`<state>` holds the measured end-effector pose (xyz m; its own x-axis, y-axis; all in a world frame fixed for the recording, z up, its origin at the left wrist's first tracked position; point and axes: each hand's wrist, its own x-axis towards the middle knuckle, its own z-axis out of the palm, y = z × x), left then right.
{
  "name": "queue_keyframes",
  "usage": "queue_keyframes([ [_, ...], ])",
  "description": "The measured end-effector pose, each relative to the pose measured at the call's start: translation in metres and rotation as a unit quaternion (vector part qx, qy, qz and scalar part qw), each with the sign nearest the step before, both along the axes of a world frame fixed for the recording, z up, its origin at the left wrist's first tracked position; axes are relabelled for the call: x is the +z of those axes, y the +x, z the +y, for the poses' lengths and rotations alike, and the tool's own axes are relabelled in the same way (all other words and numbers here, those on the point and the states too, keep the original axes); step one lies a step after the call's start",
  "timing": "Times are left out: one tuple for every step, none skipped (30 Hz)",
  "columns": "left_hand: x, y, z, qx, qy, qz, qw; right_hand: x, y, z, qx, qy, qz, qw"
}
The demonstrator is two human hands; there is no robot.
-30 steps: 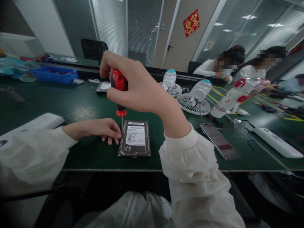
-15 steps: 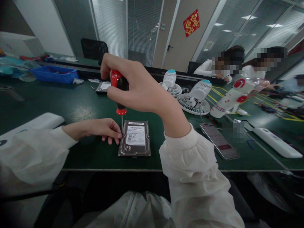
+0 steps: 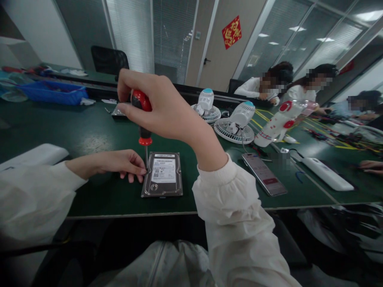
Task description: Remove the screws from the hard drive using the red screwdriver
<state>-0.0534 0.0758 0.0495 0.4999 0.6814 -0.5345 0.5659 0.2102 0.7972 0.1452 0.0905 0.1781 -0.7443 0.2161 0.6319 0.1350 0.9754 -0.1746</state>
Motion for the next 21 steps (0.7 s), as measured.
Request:
queue_keyframes([
  [-0.0003,0.0000,0.0002,0.001,-0.001,0.001,1.000,0.0000,0.0004,-0.0002,-0.003,-0.005,-0.001,1.000],
  [-0.0007,0.0000,0.0004,0.002,-0.002,0.001,1.000,0.0002,0.0009,-0.0007,-0.005,-0.013,-0.005,1.000],
  [-0.0009,-0.0001,0.0006,0.003,-0.003,0.003,1.000,0.0005,0.0013,-0.0015,-0.006,-0.022,-0.011,1.000],
  [-0.0011,-0.0002,0.0007,0.003,-0.003,0.004,1.000,0.0008,0.0016,-0.0022,-0.005,-0.030,-0.016,0.999],
  [-0.0011,-0.0003,0.0008,0.003,-0.002,0.004,1.000,0.0009,0.0017,-0.0027,-0.002,-0.033,-0.018,0.999],
  [-0.0010,-0.0005,0.0007,0.002,-0.002,0.004,1.000,0.0009,0.0016,-0.0027,0.000,-0.033,-0.016,0.999],
  [-0.0008,-0.0007,0.0006,0.001,-0.002,0.002,1.000,0.0006,0.0013,-0.0023,0.001,-0.028,-0.009,1.000],
  [-0.0006,-0.0008,0.0005,0.000,-0.002,0.000,1.000,0.0001,0.0009,-0.0015,0.001,-0.022,-0.002,1.000],
  [-0.0004,-0.0009,0.0003,-0.001,-0.003,-0.001,1.000,-0.0004,0.0005,-0.0004,0.000,-0.017,0.005,1.000],
  [-0.0002,-0.0010,0.0002,0.000,-0.003,-0.002,1.000,-0.0009,0.0001,0.0007,-0.001,-0.015,0.011,1.000],
  [-0.0001,-0.0010,0.0002,0.001,-0.004,-0.001,1.000,-0.0011,0.0000,0.0015,-0.002,-0.015,0.012,1.000],
  [-0.0001,-0.0010,0.0002,0.002,-0.003,0.000,1.000,-0.0010,0.0000,0.0018,-0.002,-0.018,0.010,1.000],
  [-0.0002,-0.0009,0.0003,0.004,-0.003,0.002,1.000,-0.0006,0.0002,0.0016,0.000,-0.022,0.008,1.000],
  [-0.0004,-0.0008,0.0005,0.005,-0.002,0.004,1.000,0.0001,0.0006,0.0008,0.002,-0.027,0.004,1.000],
  [-0.0006,-0.0007,0.0006,0.005,-0.001,0.005,1.000,0.0009,0.0010,-0.0003,0.004,-0.033,0.000,0.999],
  [-0.0009,-0.0006,0.0008,0.004,-0.001,0.005,1.000,0.0017,0.0014,-0.0015,0.007,-0.038,-0.005,0.999],
  [-0.0011,-0.0005,0.0009,0.003,0.000,0.005,1.000,0.0023,0.0017,-0.0025,0.008,-0.041,-0.008,0.999],
  [-0.0013,-0.0006,0.0009,0.001,0.000,0.004,1.000,0.0027,0.0018,-0.0031,0.007,-0.041,-0.008,0.999],
  [-0.0014,-0.0007,0.0009,0.000,0.000,0.004,1.000,0.0026,0.0018,-0.0032,0.004,-0.038,-0.006,0.999],
  [-0.0015,-0.0008,0.0008,-0.002,0.000,0.005,1.000,0.0022,0.0017,-0.0027,-0.001,-0.033,-0.002,0.999],
  [-0.0015,-0.0010,0.0007,-0.002,0.000,0.006,1.000,0.0016,0.0014,-0.0019,-0.005,-0.027,0.003,1.000],
])
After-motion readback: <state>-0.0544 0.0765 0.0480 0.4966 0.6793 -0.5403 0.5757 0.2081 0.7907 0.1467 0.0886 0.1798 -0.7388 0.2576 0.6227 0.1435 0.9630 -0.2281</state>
